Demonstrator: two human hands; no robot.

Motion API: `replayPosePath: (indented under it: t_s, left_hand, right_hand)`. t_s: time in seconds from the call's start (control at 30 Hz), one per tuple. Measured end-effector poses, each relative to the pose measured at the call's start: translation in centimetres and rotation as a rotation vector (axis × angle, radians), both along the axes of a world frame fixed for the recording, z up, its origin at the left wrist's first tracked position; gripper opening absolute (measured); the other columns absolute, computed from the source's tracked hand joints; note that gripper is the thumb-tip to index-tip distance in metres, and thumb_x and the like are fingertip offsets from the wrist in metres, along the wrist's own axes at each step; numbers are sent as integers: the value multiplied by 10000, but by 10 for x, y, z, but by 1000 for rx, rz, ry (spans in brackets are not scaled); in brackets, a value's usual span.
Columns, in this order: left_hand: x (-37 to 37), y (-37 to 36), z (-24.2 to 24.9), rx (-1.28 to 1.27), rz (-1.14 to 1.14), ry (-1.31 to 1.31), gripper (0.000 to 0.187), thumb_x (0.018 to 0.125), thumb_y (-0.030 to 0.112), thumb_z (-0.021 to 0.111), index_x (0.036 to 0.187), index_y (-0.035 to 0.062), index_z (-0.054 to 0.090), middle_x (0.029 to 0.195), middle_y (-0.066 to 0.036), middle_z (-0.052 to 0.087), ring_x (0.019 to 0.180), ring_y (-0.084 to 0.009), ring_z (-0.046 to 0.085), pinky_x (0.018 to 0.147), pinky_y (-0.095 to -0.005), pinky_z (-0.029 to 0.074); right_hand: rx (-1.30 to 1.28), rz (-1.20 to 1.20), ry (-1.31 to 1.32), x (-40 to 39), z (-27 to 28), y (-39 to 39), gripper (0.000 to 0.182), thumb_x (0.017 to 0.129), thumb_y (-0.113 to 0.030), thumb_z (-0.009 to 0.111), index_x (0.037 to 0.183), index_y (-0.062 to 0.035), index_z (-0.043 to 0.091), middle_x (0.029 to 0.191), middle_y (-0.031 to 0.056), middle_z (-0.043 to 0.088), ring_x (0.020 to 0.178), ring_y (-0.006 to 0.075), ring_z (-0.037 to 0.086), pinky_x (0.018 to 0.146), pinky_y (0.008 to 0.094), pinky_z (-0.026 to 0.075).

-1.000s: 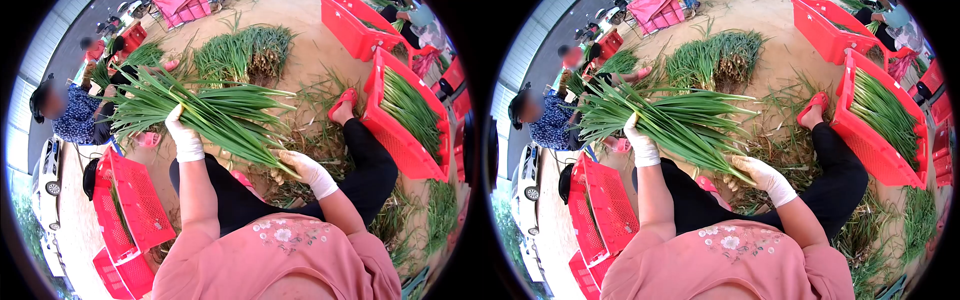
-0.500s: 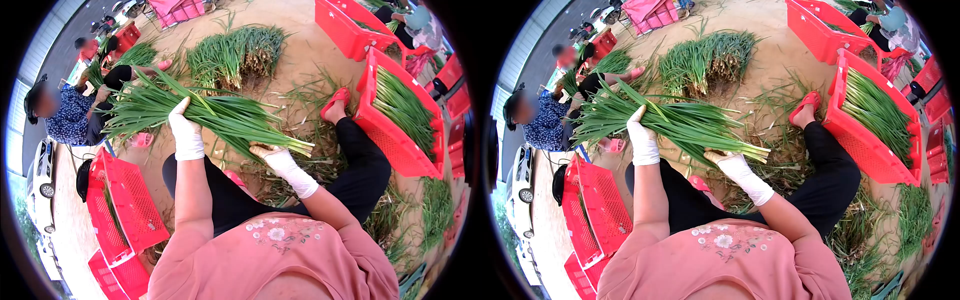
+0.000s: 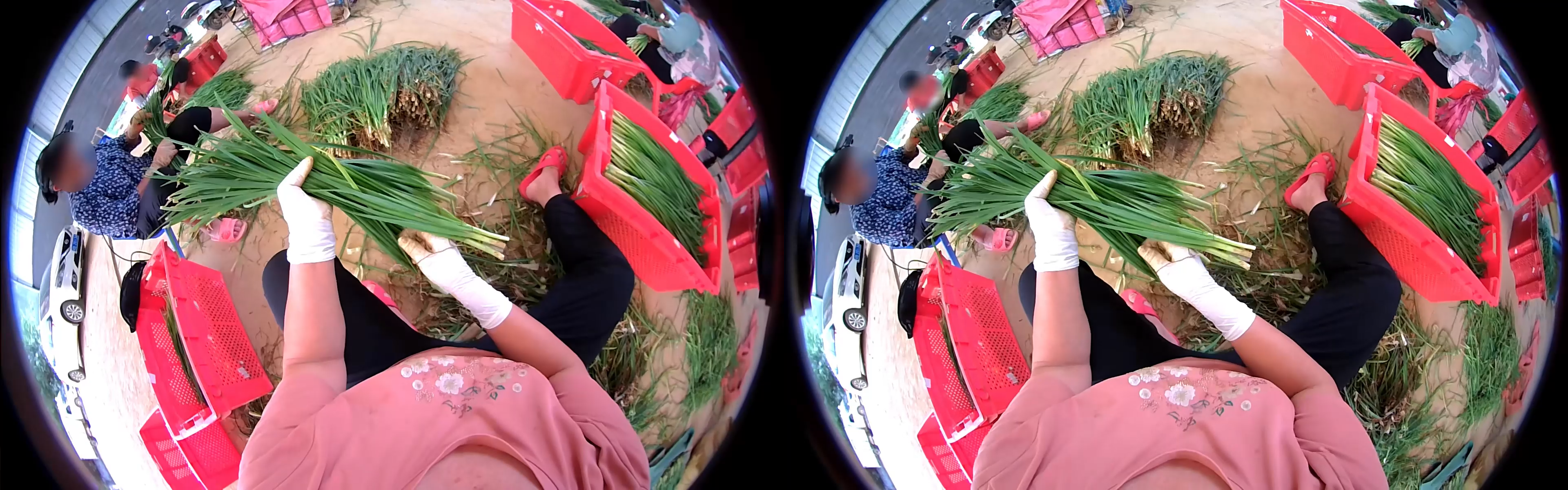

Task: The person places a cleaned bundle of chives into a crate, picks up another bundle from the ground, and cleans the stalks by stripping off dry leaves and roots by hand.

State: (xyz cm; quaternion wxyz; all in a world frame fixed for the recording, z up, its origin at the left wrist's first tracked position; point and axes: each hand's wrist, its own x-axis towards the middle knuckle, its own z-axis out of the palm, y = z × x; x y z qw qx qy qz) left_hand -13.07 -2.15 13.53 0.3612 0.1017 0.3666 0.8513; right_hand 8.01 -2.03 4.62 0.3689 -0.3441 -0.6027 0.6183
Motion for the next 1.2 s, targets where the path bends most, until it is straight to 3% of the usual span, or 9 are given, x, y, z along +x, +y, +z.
replayPosePath:
  t_s: [0.13, 0.27, 0.33, 0.4, 0.77, 0.9, 1.0, 1.13, 1.2]
  left_hand:
    - [4, 3, -1, 15, -37, -11, 188, 764, 29, 561, 945, -19, 571, 882, -126, 615, 780, -261, 604, 746, -374, 507]
    - [6, 5, 1, 12, 14, 14, 164, 772, 44, 558, 925, -18, 568, 876, -122, 604, 775, -250, 595, 738, -366, 500]
    - [8, 6, 2, -10, 35, 5, 140, 777, 50, 553, 897, -19, 569, 860, -119, 596, 761, -244, 588, 731, -359, 494]
    - [10, 7, 4, -12, 52, 5, 136, 780, 48, 548, 897, -17, 569, 853, -115, 593, 758, -238, 586, 728, -357, 493]
    - [-9, 5, 3, -10, 74, 9, 130, 800, 66, 550, 889, -26, 572, 841, -118, 597, 738, -240, 582, 704, -344, 488]
    - [-32, 1, 14, 39, 97, -25, 173, 810, 70, 527, 939, -43, 551, 879, -136, 600, 776, -260, 591, 731, -363, 493]
    - [-38, 0, 22, 34, 91, -31, 190, 815, 72, 516, 964, -42, 545, 905, -137, 596, 816, -266, 590, 762, -374, 493]
    - [-34, -2, 33, 31, 139, 8, 196, 835, 86, 499, 985, -34, 537, 922, -135, 590, 832, -261, 588, 786, -384, 490]
    - [-40, -2, 31, 46, 127, 38, 198, 839, 91, 501, 988, -36, 533, 935, -133, 586, 832, -260, 587, 790, -375, 492]
  right_hand:
    - [-111, 106, -118, 2, 15, 3, 146, 861, -139, 577, 940, -33, 639, 687, -10, 542, 584, 59, 443, 518, 216, 380]
    - [-7, 61, -118, 8, 5, 12, 225, 879, -205, 545, 999, -23, 599, 856, 90, 640, 727, 194, 597, 711, 295, 473]
    - [-623, 151, 235, 16, 15, 14, 233, 898, -222, 522, 1032, -39, 575, 852, 83, 634, 749, 191, 584, 694, 282, 465]
    - [-662, 190, 282, 18, 25, 16, 231, 883, -189, 553, 1068, -51, 561, 860, 58, 631, 745, 164, 570, 670, 256, 453]
    - [41, 300, -108, 40, 16, 11, 209, 828, -137, 624, 958, 26, 617, 804, 27, 631, 743, 67, 524, 711, 232, 453]
    - [398, 585, -544, 116, -14, 22, 225, 779, -185, 581, 953, -58, 646, 837, 158, 636, 773, 314, 619, 708, 336, 490]
    - [611, 639, -1119, 178, -52, 34, 175, 765, -210, 546, 823, -90, 660, 769, 149, 628, 749, 329, 613, 672, 416, 490]
    - [402, 635, -1524, 189, -43, 43, 188, 745, -245, 590, 827, -89, 658, 882, 148, 628, 832, 295, 615, 716, 404, 483]
    - [633, 304, -1133, 175, -12, 39, 238, 755, -254, 621, 872, -50, 655, 936, 156, 615, 847, 280, 608, 735, 368, 475]
